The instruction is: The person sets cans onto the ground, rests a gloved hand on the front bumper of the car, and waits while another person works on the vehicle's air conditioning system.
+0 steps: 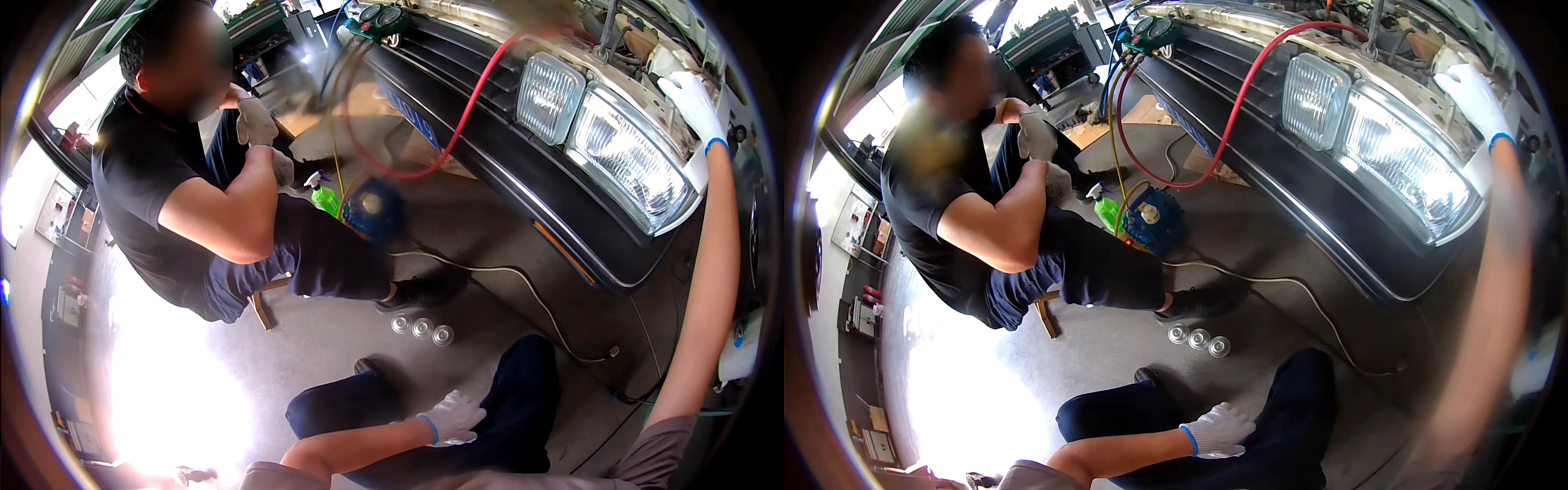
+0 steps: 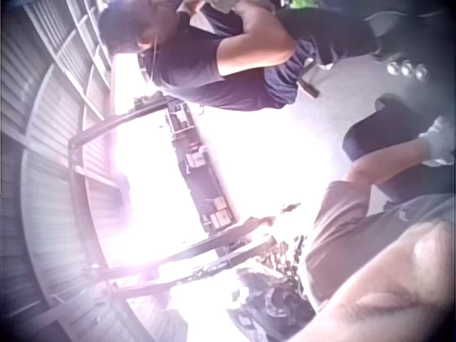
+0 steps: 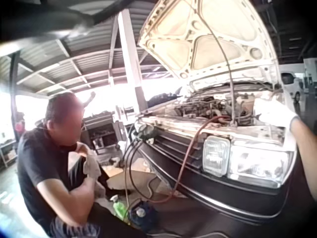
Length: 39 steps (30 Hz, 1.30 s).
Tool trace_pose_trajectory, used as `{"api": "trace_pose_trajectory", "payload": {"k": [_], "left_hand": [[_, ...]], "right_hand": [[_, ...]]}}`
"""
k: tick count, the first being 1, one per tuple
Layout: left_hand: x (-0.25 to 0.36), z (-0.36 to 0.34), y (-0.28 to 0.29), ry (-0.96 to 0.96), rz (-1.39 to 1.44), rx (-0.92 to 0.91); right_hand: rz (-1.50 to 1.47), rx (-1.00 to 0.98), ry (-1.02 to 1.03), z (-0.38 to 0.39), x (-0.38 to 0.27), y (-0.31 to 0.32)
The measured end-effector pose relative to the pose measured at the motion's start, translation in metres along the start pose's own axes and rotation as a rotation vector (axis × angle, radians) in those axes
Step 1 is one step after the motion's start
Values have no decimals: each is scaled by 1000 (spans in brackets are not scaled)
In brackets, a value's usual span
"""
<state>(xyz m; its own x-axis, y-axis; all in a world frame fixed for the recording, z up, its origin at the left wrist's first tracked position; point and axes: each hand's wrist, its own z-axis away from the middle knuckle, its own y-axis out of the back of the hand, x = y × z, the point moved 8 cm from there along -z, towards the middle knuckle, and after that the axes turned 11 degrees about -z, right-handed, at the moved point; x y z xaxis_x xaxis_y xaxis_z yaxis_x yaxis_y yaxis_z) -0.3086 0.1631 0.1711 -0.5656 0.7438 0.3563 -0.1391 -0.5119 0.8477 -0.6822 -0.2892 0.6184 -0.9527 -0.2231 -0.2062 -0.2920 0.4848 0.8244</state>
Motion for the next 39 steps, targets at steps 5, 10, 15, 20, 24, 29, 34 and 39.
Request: {"api": "trace_pose_trajectory", "payload": {"k": [5,10,15,20,24,29,34,39], "left_hand": [[-1,-3,5,-15,-2,-39],[0,-2,5,-9,-2,-39],[2,-2,3,-16,-19,-29],[1,-1,7,-24,-12,-14],[0,-2,5,-25,-7,23],[1,-4,-2,-16,-16,1],[2,-3,5,-19,-16,-27],[1,-2,4,-15,-9,-21]], "right_hand": [[-16,-17,-44,-4,17,5],[-38,6,-58,-2,16,6],[32,15,0,-2,16,6],[14,-19,-36,0,13,3],[6,-9,-18,-1,9,5],[-3,12,-21,-1,16,3],[9,-37,-37,-1,17,1],[33,-32,-39,-3,17,1]]}}
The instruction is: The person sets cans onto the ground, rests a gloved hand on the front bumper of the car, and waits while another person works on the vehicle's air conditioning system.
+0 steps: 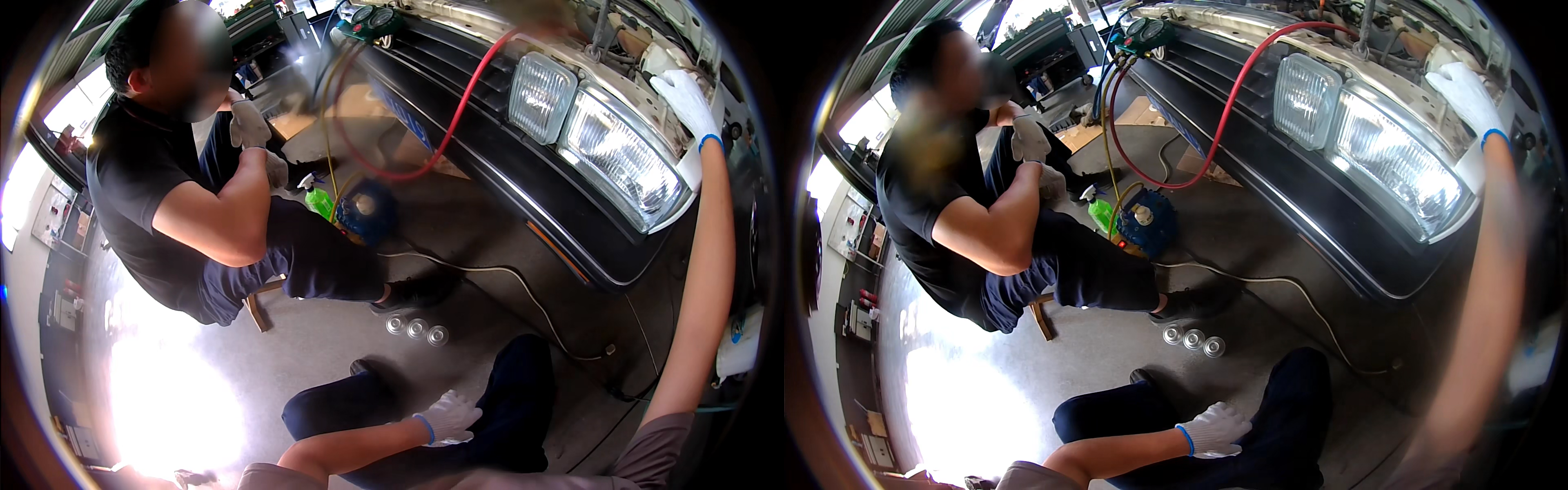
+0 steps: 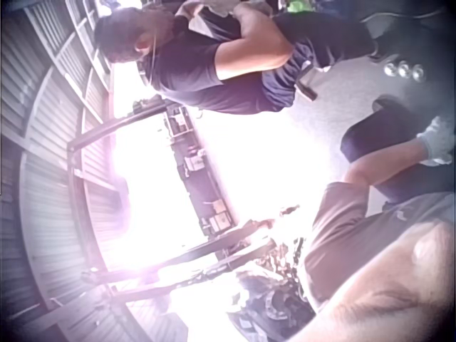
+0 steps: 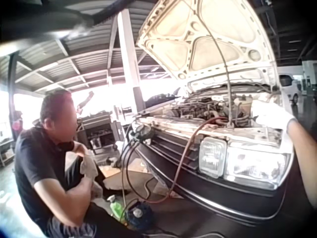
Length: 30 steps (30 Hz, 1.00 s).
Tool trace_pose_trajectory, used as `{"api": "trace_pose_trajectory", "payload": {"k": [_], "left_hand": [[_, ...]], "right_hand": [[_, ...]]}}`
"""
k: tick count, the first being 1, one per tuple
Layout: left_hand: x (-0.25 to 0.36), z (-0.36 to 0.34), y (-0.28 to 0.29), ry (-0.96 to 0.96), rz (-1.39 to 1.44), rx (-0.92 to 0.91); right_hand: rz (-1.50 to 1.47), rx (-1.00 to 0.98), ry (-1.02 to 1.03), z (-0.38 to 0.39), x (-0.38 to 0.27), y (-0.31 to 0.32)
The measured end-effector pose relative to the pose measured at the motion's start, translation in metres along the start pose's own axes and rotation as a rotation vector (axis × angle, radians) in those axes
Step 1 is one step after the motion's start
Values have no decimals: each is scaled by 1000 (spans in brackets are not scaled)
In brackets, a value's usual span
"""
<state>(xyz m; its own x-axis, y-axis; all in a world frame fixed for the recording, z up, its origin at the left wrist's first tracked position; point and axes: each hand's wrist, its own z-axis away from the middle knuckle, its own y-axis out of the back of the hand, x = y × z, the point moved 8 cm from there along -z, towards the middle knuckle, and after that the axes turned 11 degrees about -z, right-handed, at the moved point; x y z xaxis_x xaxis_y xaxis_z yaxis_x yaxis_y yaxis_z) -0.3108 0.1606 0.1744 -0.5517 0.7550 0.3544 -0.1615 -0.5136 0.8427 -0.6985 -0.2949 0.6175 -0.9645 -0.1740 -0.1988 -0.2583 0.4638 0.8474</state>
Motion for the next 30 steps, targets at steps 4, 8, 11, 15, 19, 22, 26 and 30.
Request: {"api": "trace_pose_trajectory", "payload": {"k": [4,8,11,15,19,22,26,30], "left_hand": [[-2,1,4,13,11,-11],[1,-4,11,-20,41,-51],[4,-1,4,-23,87,54],[3,1,-6,-15,93,84],[4,7,14,-5,146,4],[3,6,9,-6,126,36],[0,0,2,15,150,-14],[0,-1,0,6,102,6]], "right_hand": [[-25,43,56,3,-10,2],[-29,46,28,4,-5,8],[-66,80,-5,13,-9,10],[-89,121,7,17,-27,10],[-90,68,-61,19,-20,14],[-99,85,-63,21,-24,15],[-87,99,-73,19,-25,15],[-70,103,-82,15,-14,13]]}}
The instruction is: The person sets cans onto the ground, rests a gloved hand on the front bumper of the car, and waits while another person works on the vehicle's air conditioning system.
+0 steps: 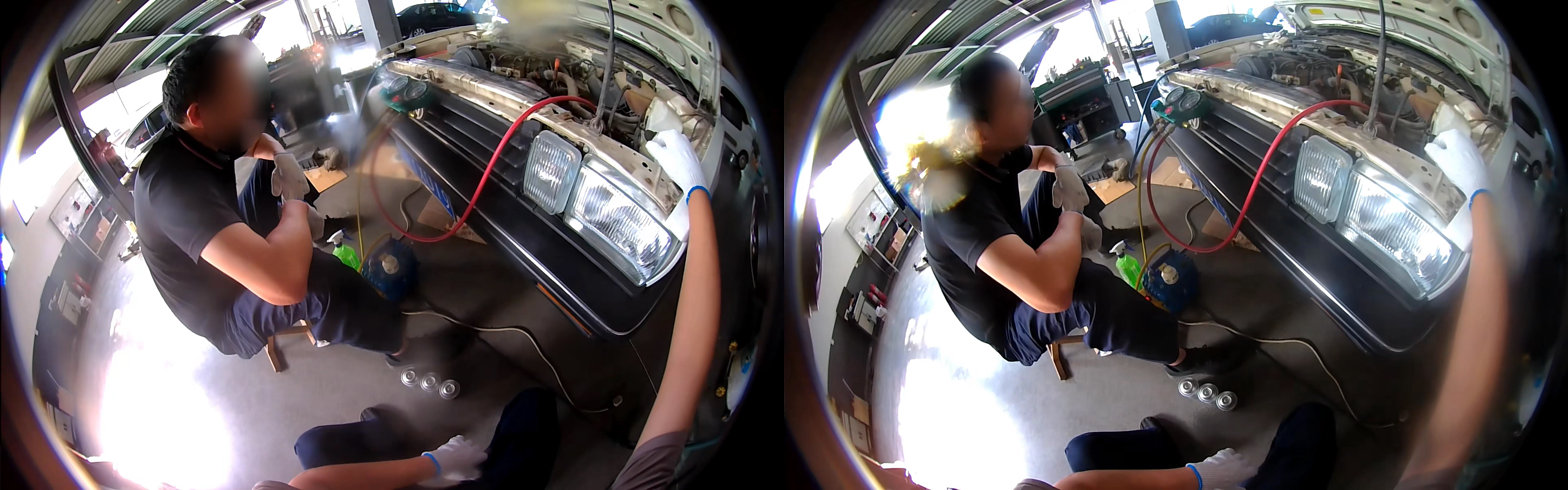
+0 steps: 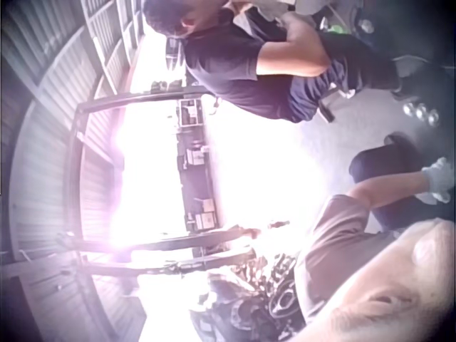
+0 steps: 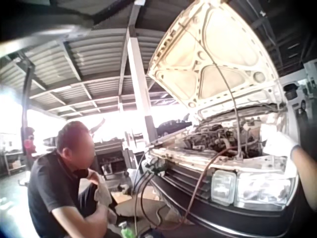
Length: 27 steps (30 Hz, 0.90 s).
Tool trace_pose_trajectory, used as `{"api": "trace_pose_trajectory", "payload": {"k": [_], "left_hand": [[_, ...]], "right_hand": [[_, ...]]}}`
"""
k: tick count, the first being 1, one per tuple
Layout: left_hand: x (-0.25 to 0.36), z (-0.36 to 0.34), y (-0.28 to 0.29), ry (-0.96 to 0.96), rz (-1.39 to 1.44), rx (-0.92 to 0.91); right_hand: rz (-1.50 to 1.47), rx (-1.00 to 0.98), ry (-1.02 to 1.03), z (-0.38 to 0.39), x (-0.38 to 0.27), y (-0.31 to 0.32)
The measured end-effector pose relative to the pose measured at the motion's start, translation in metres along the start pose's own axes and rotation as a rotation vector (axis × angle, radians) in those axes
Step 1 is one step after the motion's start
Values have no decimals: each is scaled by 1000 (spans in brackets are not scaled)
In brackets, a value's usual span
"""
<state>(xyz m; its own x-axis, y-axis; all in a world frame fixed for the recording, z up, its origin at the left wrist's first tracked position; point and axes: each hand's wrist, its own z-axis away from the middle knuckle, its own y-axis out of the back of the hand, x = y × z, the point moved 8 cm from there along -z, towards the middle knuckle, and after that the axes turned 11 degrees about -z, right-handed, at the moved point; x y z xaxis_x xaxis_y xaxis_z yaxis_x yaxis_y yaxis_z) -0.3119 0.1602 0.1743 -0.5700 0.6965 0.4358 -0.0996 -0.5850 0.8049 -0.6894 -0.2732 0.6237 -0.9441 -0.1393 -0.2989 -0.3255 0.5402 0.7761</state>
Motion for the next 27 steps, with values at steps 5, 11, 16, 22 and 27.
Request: {"api": "trace_pose_trajectory", "payload": {"k": [5,11,16,22,27], "left_hand": [[-1,-2,-4,18,-6,-27],[0,1,0,7,-12,-22],[-1,1,-2,14,-12,-39],[1,0,4,15,5,-44],[3,2,8,26,23,-64]], "right_hand": [[-16,10,-6,1,-1,0],[-2,-4,-7,3,-6,1],[4,-1,-14,4,-7,1],[10,6,-3,6,-10,4],[8,3,27,8,-16,4]]}}
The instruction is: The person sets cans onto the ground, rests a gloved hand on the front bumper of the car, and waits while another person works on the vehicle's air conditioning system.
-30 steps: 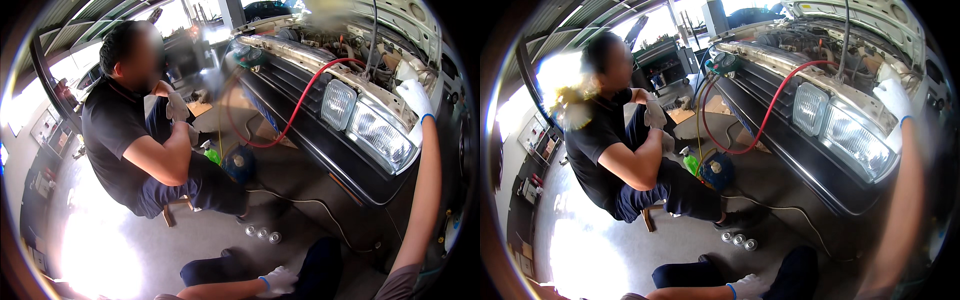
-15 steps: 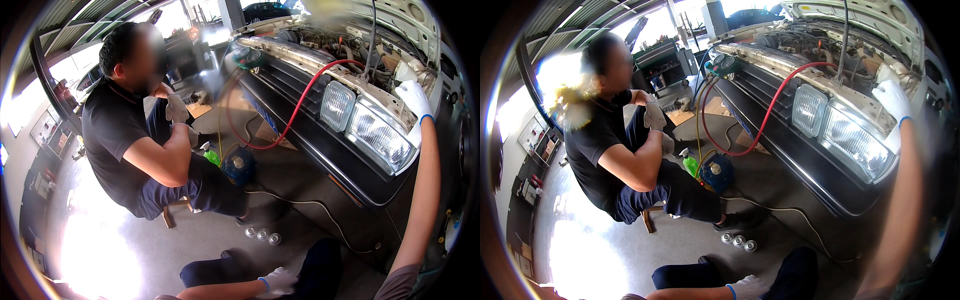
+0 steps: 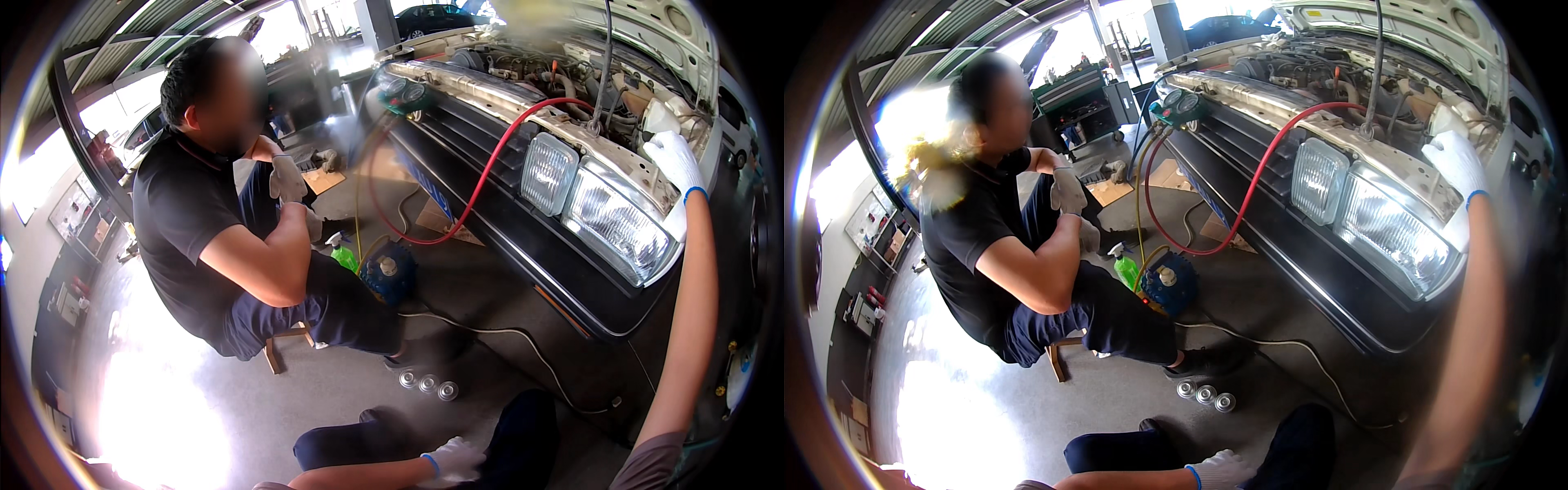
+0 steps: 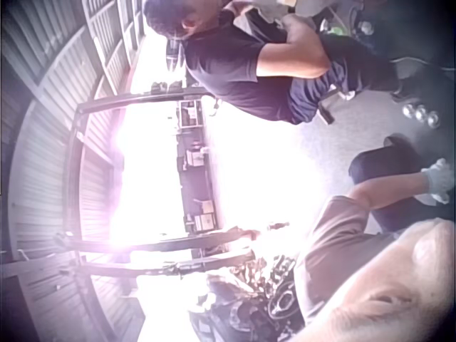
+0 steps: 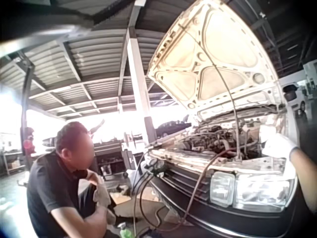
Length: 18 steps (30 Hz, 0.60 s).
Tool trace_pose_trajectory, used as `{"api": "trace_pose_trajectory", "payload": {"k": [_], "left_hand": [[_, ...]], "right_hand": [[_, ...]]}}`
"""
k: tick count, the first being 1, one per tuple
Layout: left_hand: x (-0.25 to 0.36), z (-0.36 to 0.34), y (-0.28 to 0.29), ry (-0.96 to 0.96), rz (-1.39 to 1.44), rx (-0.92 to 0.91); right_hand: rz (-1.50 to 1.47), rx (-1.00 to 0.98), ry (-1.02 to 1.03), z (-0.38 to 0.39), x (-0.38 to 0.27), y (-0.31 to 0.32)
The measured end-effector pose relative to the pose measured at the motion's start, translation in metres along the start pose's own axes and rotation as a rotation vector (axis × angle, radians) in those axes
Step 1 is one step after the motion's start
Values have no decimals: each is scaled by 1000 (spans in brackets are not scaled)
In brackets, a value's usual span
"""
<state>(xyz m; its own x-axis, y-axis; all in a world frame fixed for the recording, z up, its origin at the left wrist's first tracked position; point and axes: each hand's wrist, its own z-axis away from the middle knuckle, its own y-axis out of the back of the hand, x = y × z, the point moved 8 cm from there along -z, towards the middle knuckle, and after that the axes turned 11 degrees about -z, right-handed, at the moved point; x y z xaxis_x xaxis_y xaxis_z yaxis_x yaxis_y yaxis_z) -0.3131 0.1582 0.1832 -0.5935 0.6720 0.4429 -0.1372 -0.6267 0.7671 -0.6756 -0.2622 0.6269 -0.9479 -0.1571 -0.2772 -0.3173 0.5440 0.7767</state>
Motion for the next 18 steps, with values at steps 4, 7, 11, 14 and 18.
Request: {"api": "trace_pose_trajectory", "payload": {"k": [4,7,11,14,18], "left_hand": [[-4,-2,-5,1,7,4],[-4,-3,-8,-3,-27,31],[-3,-5,-10,-8,-50,4],[-4,-4,-9,-6,-24,17],[-3,-2,-6,-5,-23,-8]], "right_hand": [[-4,-1,-45,-3,5,-3],[-11,-11,-48,-3,7,-3],[-9,-20,-60,-3,7,0],[-1,-20,-67,-5,12,-3],[-7,-22,-79,-4,13,-4]]}}
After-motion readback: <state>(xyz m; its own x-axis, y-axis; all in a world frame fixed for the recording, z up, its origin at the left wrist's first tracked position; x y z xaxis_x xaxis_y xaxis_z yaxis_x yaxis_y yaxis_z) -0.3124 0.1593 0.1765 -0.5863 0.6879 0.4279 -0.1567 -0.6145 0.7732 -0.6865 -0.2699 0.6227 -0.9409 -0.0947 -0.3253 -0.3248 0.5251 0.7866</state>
